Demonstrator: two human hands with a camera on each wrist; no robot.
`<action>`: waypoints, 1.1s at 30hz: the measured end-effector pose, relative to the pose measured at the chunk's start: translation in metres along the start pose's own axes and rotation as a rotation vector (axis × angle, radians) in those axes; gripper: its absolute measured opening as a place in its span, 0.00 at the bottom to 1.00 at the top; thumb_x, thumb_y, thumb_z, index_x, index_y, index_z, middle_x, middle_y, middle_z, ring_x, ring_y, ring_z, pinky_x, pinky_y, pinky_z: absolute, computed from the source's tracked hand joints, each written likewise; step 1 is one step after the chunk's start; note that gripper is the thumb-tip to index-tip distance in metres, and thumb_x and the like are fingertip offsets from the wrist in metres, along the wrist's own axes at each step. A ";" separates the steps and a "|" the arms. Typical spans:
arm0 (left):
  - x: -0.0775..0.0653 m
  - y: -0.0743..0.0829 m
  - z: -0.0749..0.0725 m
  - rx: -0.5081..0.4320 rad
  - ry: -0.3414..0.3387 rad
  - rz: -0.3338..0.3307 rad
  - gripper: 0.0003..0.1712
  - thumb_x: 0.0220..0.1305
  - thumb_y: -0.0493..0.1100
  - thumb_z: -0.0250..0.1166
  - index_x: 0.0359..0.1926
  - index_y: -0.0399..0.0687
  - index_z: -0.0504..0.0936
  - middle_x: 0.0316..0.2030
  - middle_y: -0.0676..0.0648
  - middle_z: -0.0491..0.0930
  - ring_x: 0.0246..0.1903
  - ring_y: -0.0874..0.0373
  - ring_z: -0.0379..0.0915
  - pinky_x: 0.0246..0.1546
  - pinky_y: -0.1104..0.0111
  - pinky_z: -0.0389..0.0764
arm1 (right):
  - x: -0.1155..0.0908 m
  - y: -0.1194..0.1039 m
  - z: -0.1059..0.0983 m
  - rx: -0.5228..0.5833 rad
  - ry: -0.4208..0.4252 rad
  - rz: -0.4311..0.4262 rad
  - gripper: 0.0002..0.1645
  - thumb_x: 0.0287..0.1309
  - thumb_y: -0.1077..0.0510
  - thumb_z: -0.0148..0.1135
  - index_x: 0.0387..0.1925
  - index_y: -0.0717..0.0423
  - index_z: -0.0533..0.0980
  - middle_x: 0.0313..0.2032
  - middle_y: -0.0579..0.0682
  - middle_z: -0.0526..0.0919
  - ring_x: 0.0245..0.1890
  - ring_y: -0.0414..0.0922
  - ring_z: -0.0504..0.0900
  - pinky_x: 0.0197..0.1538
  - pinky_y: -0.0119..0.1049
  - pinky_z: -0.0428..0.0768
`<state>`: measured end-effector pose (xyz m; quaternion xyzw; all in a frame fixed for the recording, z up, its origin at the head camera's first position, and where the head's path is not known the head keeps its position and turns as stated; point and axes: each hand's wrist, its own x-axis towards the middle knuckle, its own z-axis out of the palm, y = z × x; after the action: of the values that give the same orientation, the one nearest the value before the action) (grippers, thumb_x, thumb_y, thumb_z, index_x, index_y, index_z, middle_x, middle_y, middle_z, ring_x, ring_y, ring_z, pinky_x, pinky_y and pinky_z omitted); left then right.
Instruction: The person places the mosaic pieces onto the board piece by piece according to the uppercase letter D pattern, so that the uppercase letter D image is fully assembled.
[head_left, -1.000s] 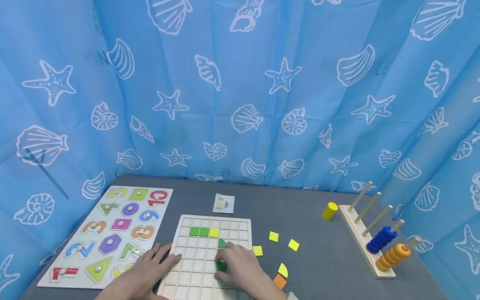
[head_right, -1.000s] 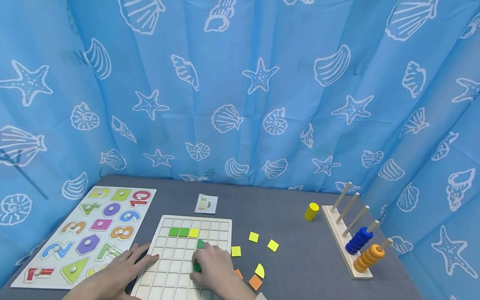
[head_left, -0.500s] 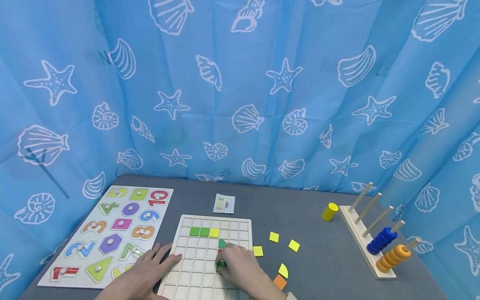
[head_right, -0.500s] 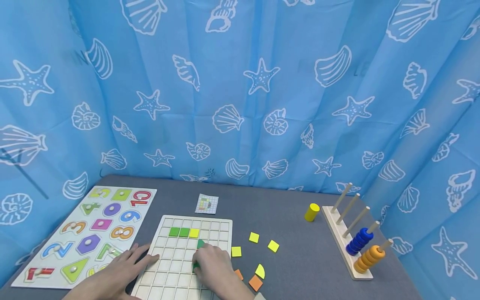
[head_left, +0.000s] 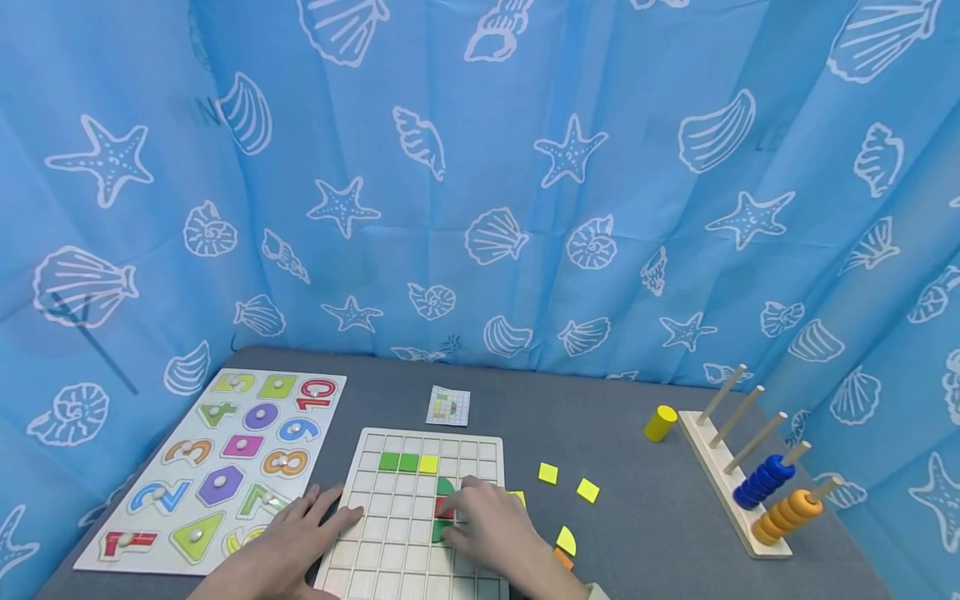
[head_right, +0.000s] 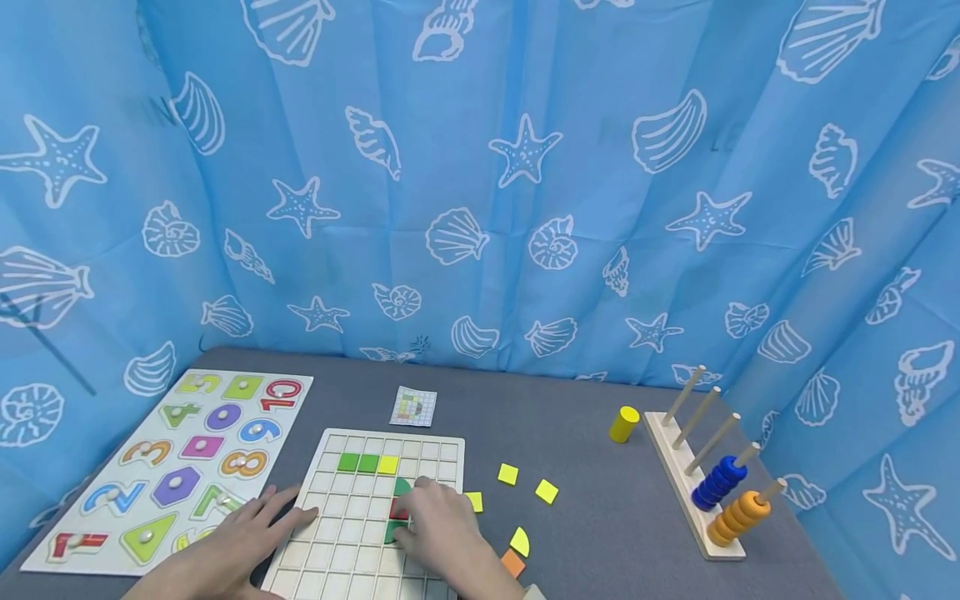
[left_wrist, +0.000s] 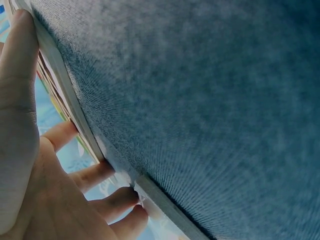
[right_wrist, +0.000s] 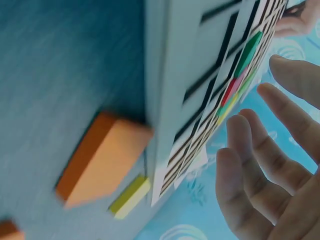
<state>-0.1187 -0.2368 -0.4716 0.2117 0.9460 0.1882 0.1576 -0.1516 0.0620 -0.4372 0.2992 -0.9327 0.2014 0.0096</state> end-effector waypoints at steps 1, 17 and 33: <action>0.000 0.001 0.000 0.004 0.001 -0.003 0.60 0.46 0.75 0.74 0.73 0.50 0.67 0.74 0.30 0.60 0.70 0.17 0.54 0.63 0.25 0.61 | -0.001 0.002 -0.002 0.011 -0.002 0.010 0.08 0.49 0.59 0.75 0.34 0.45 0.89 0.27 0.40 0.80 0.22 0.30 0.68 0.20 0.26 0.65; 0.001 -0.005 0.002 -0.009 -0.005 0.031 0.58 0.48 0.72 0.74 0.73 0.47 0.66 0.74 0.28 0.57 0.70 0.16 0.52 0.63 0.24 0.59 | -0.034 0.058 -0.032 0.086 -0.100 0.197 0.07 0.53 0.56 0.76 0.36 0.50 0.89 0.34 0.45 0.84 0.31 0.39 0.79 0.30 0.35 0.79; 0.000 -0.004 0.003 0.016 0.015 0.047 0.58 0.47 0.72 0.75 0.72 0.46 0.67 0.73 0.27 0.59 0.69 0.15 0.54 0.60 0.25 0.62 | -0.072 0.097 -0.043 0.016 -0.216 0.413 0.08 0.52 0.51 0.78 0.35 0.45 0.87 0.34 0.40 0.85 0.36 0.41 0.78 0.41 0.48 0.82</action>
<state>-0.1193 -0.2395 -0.4760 0.2335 0.9434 0.1858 0.1445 -0.1516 0.1904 -0.4432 0.1218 -0.9681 0.1732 -0.1340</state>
